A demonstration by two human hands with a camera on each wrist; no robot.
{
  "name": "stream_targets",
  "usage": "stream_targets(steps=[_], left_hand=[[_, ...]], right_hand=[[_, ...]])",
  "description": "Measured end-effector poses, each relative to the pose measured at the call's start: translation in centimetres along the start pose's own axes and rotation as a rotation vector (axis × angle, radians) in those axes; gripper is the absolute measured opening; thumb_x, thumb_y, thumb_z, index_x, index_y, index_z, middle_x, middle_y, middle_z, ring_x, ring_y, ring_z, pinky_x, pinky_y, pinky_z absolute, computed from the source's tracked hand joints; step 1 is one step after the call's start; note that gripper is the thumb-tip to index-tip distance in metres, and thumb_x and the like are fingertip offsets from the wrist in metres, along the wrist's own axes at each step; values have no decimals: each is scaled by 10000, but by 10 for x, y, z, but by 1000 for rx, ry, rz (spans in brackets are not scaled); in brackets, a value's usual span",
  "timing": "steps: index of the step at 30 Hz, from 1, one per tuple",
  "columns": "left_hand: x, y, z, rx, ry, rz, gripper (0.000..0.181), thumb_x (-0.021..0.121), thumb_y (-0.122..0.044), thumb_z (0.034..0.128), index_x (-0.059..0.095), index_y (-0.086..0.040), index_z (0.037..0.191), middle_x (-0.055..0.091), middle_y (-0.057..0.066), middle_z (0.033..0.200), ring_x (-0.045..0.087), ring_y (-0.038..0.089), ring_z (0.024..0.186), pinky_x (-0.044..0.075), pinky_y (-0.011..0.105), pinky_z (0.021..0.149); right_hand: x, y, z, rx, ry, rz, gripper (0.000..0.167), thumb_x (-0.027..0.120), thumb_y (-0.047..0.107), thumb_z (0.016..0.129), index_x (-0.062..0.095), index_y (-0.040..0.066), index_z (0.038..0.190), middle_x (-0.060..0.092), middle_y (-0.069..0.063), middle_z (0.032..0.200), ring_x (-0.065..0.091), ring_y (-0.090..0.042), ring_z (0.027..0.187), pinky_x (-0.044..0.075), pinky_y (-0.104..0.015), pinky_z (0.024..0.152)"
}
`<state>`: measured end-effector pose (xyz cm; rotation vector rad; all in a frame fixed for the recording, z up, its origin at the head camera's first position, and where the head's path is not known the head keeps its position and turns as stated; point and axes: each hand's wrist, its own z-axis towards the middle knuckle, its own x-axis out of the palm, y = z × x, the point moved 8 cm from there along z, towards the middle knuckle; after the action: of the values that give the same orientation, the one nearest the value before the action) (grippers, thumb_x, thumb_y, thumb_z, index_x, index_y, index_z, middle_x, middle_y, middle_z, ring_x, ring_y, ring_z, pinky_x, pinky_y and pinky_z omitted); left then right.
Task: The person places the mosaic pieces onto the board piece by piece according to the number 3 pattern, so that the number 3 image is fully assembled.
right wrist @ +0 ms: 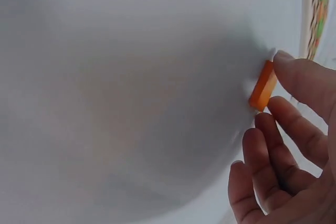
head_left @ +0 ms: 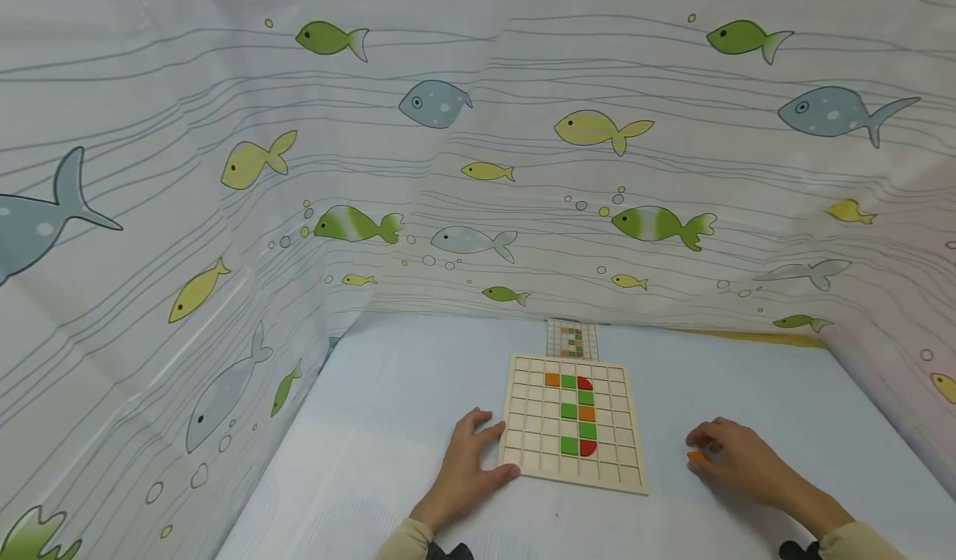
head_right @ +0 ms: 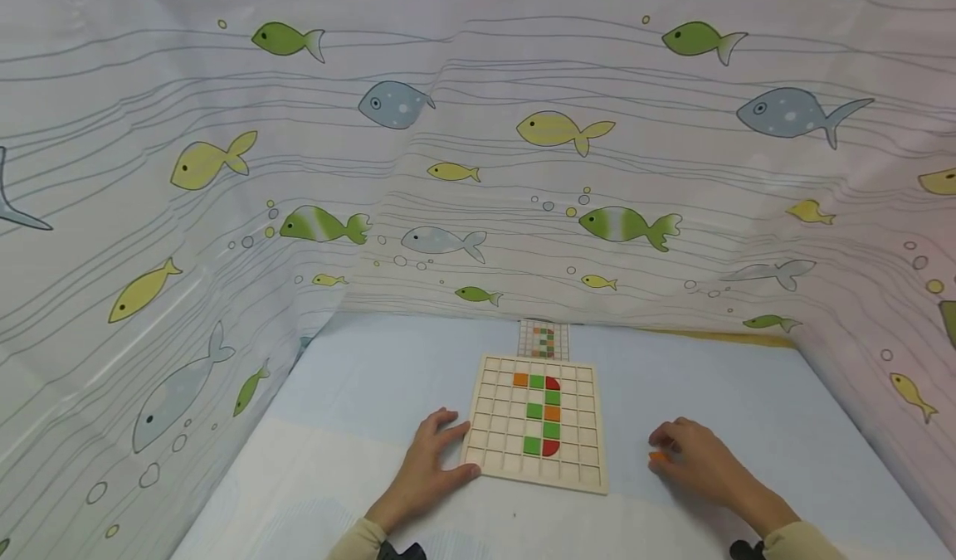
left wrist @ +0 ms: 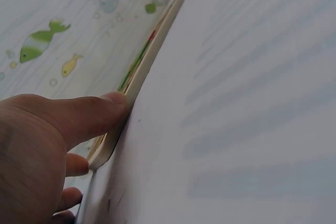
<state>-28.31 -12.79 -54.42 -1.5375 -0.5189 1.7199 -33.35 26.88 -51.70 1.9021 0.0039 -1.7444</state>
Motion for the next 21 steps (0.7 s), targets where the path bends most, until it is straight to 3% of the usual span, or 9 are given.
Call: stream_targets(steps=[15, 21], left_hand=[[1, -1, 0, 12, -9, 13, 715, 858, -415, 875, 646, 8, 1412, 480, 227, 1514, 352, 498, 1521, 334, 706, 1214], [0, 1, 1, 16, -17, 20, 713, 862, -413, 869, 650, -3, 1413, 487, 215, 1517, 358, 489, 1524, 338, 694, 1220]], right_hand=[[-2, -16, -19, 12, -45, 31, 371, 909, 367, 825, 715, 142, 1048, 705, 69, 1004, 610, 17, 865, 574, -224, 736], [-2, -18, -25, -27, -80, 55, 356, 899, 365, 839, 728, 141, 1056, 710, 68, 1009, 597, 38, 859, 569, -225, 721]])
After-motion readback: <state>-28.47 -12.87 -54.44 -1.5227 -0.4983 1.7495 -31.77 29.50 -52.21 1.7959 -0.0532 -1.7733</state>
